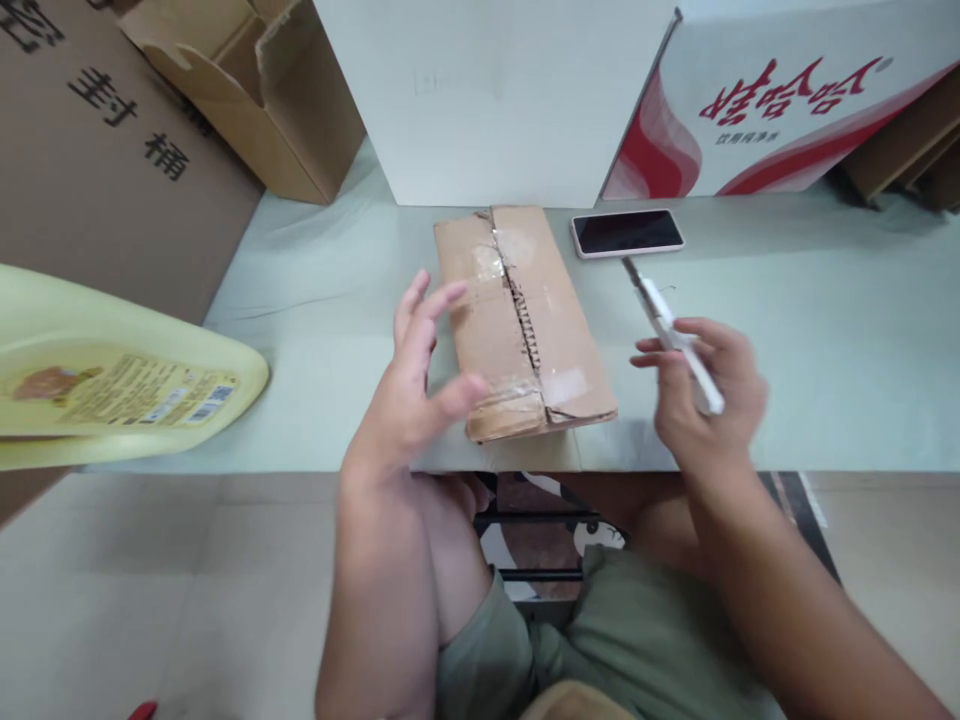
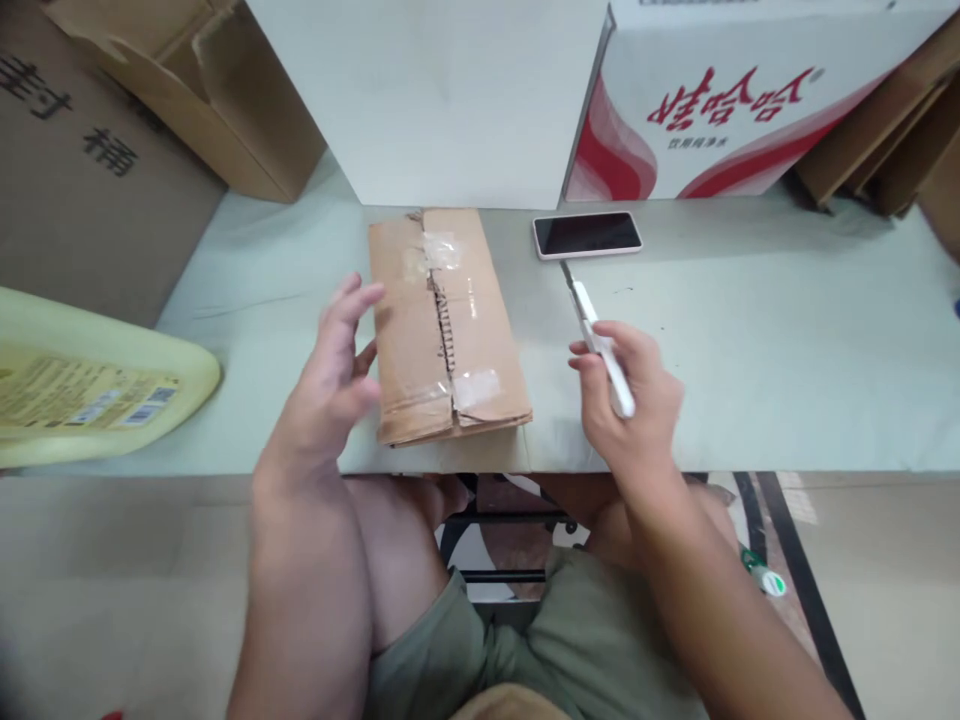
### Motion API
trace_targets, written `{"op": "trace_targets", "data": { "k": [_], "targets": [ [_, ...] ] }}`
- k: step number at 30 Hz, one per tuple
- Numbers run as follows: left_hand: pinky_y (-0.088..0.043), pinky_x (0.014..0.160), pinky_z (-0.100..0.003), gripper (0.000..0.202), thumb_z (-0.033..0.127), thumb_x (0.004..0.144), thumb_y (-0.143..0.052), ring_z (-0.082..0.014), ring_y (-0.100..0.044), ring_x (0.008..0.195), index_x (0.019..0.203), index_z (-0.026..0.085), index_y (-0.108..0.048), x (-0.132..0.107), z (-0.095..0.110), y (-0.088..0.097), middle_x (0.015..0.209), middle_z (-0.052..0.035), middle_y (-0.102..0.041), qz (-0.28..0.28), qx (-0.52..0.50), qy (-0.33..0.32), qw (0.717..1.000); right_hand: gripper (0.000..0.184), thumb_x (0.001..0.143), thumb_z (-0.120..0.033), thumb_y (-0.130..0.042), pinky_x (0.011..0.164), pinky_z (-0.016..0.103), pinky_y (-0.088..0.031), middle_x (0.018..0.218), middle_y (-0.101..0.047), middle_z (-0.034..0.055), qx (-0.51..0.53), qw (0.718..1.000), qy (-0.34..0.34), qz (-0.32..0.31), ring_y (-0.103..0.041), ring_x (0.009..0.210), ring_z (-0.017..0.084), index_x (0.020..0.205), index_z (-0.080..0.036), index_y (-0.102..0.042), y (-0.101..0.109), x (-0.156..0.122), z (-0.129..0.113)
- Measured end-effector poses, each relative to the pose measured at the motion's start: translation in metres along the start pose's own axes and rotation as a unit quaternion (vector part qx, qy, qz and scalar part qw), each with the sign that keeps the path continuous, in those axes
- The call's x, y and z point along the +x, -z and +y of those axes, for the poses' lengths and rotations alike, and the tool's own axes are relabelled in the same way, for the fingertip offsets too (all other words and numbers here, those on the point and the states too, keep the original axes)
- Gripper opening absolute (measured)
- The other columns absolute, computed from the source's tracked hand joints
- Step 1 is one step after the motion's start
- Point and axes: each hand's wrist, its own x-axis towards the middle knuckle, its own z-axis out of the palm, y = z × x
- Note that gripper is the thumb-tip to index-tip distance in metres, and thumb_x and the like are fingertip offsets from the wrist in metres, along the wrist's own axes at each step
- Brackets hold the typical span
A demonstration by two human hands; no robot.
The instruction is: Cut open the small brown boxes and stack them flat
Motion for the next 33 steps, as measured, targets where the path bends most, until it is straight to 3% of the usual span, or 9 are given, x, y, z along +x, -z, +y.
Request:
{"op": "trace_targets", "data": {
  "k": [4, 7, 10, 14, 17, 20, 24, 28, 33],
  "targets": [
    [-0.030, 0.126, -0.066, 0.122, 0.084, 0.067, -0.075, -0.0482, -0.003, 0.164, 0.166, 0.034, -0.024, -0.016, 0.030, 0.005, 0.179, -0.0111, 0.002, -0.122, 0.109, 0.029, 0.986, 0.030, 0.092, -0.030, -0.061, 0.081, 0.041, -0.059, 0.105, -0.075, 0.0102, -0.115, 0.989, 0.045, -0.087, -0.073, 0.094, 0.026, 0.120, -0.021, -0.069, -0.028, 0.005, 0.044],
    [-0.029, 0.126, -0.067, 0.115, 0.080, 0.079, -0.067, -0.0454, -0.005, 0.164, 0.169, 0.030, -0.015, -0.020, 0.038, -0.003, 0.179, -0.0149, -0.001, -0.093, 0.161, 0.053, 0.981, 0.039, 0.088, -0.035, -0.062, 0.081, 0.047, -0.057, 0.101, -0.070, 0.0137, -0.153, 0.979, 0.036, -0.127, -0.068, 0.092, 0.031, 0.121, -0.018, -0.073, -0.031, -0.005, 0.058],
    [-0.037, 0.125, -0.060, 0.100, 0.077, 0.085, -0.062, -0.0421, -0.018, 0.163, 0.165, 0.026, -0.030, -0.021, 0.041, -0.009, 0.177, -0.0167, -0.013, -0.054, 0.176, 0.054, 0.981, 0.039, 0.088, -0.040, -0.063, 0.084, 0.054, -0.056, 0.107, -0.066, 0.0180, -0.156, 0.979, 0.029, -0.128, -0.066, 0.096, 0.035, 0.115, -0.017, -0.079, -0.031, -0.012, 0.061],
    [-0.056, 0.109, -0.045, 0.070, 0.065, 0.093, -0.061, -0.0328, -0.055, 0.143, 0.148, 0.021, -0.057, -0.024, 0.046, -0.016, 0.161, -0.0172, -0.047, 0.076, 0.179, 0.045, 0.980, 0.033, 0.091, -0.040, -0.060, 0.091, 0.056, -0.053, 0.120, -0.064, 0.0203, -0.120, 0.987, 0.022, -0.108, -0.065, 0.110, 0.037, 0.102, -0.020, -0.084, -0.033, -0.013, 0.061],
    [-0.061, 0.089, -0.034, 0.042, 0.056, 0.096, -0.062, -0.0240, -0.072, 0.108, 0.110, 0.018, -0.077, -0.027, 0.043, -0.024, 0.124, -0.0126, -0.074, 0.206, 0.167, 0.005, 0.964, 0.030, 0.092, -0.037, -0.058, 0.092, 0.053, -0.052, 0.116, -0.066, 0.0177, -0.090, 0.991, 0.006, -0.098, -0.066, 0.107, 0.033, 0.094, -0.021, -0.084, -0.033, -0.011, 0.060],
    [-0.056, 0.069, -0.027, 0.051, 0.059, 0.095, -0.063, -0.0154, -0.065, 0.065, 0.065, 0.018, -0.065, -0.027, 0.035, -0.035, 0.065, -0.0021, -0.063, 0.362, 0.076, -0.003, 0.929, 0.029, 0.093, -0.035, -0.056, 0.094, 0.050, -0.050, 0.108, -0.071, 0.0141, -0.058, 0.992, -0.004, -0.111, -0.067, 0.102, 0.030, 0.087, -0.022, -0.082, -0.031, -0.009, 0.059],
    [-0.054, 0.060, -0.024, 0.045, 0.064, 0.089, -0.068, -0.0136, -0.065, 0.065, 0.082, 0.019, -0.066, -0.024, 0.038, -0.053, 0.070, 0.0002, -0.065, 0.502, -0.216, 0.074, 0.834, 0.025, 0.090, -0.033, -0.055, 0.102, 0.051, -0.042, 0.090, -0.074, 0.0081, 0.001, 0.987, -0.011, -0.158, -0.069, 0.104, 0.029, 0.079, -0.023, -0.075, -0.026, -0.007, 0.057],
    [-0.046, 0.050, -0.018, 0.039, 0.052, 0.077, -0.082, -0.0099, -0.061, 0.059, 0.086, 0.020, -0.063, -0.037, 0.046, -0.069, 0.071, 0.0024, -0.064, 0.461, -0.344, 0.205, 0.792, 0.028, 0.089, -0.044, -0.057, 0.088, 0.044, -0.048, 0.074, -0.067, 0.0045, 0.124, 0.981, -0.024, -0.149, -0.066, 0.083, 0.026, 0.074, -0.022, -0.066, -0.022, -0.008, 0.061],
    [-0.054, 0.059, -0.020, 0.052, 0.038, 0.068, -0.087, -0.0119, -0.067, 0.071, 0.112, 0.026, -0.062, -0.074, 0.027, -0.078, 0.093, 0.0005, -0.069, 0.399, -0.250, 0.299, 0.830, 0.038, 0.094, -0.055, -0.052, 0.077, 0.039, -0.055, 0.098, -0.074, 0.0074, 0.194, 0.973, -0.039, -0.119, -0.068, 0.087, 0.026, 0.107, -0.023, -0.069, -0.016, -0.010, 0.064]
  ]
}}
